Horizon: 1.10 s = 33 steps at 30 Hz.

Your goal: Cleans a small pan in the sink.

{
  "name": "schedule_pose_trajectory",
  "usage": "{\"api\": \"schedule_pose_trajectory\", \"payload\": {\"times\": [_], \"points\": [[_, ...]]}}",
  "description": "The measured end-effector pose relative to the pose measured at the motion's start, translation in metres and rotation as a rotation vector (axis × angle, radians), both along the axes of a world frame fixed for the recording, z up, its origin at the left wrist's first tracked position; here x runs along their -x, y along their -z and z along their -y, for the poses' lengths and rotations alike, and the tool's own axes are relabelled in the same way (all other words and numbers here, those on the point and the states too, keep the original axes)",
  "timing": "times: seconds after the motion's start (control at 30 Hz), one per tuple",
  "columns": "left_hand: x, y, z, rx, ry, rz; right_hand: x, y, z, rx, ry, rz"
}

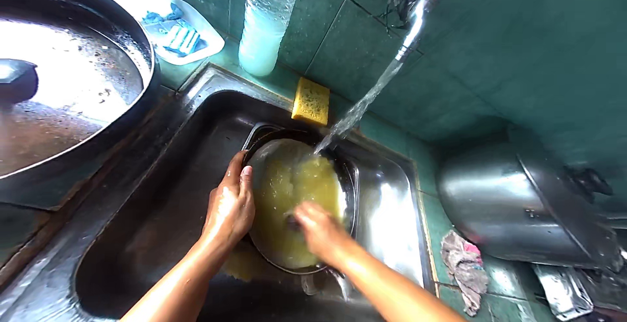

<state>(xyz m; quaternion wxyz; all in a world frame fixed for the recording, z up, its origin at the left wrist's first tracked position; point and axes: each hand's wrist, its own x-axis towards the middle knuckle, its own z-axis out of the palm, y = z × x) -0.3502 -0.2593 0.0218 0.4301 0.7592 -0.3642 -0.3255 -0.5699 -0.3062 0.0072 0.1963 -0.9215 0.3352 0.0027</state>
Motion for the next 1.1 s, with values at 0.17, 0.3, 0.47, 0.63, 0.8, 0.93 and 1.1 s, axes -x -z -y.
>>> {"api": "schedule_pose_trajectory", "payload": {"times": [0.17,0.3,0.47,0.63,0.8,0.93,1.1], "points": [[0.003,-0.003,0.003,-0.019,0.005,0.003,-0.008,-0.002,0.093,0.144,0.300,-0.133],[0.004,0.001,0.001,0.012,0.003,0.015,-0.100,-0.005,0.093,0.085,0.400,0.204],[0.004,0.003,-0.001,0.075,-0.008,0.020,-0.113,-0.010,0.005,-0.201,0.174,0.484],[0.002,-0.006,0.004,-0.049,0.009,-0.004,0.007,-0.029,-0.009,-0.342,-0.114,-0.012],[0.001,-0.009,0.008,-0.136,0.083,-0.065,0.031,-0.045,0.093,0.057,-0.106,-0.525],[0.001,-0.011,0.006,-0.148,0.106,-0.011,-0.017,-0.033,0.164,0.583,-0.517,-0.166],[0.002,-0.019,0.004,-0.117,0.055,0.007,0.010,-0.045,0.112,0.290,-0.061,-0.408]]}}
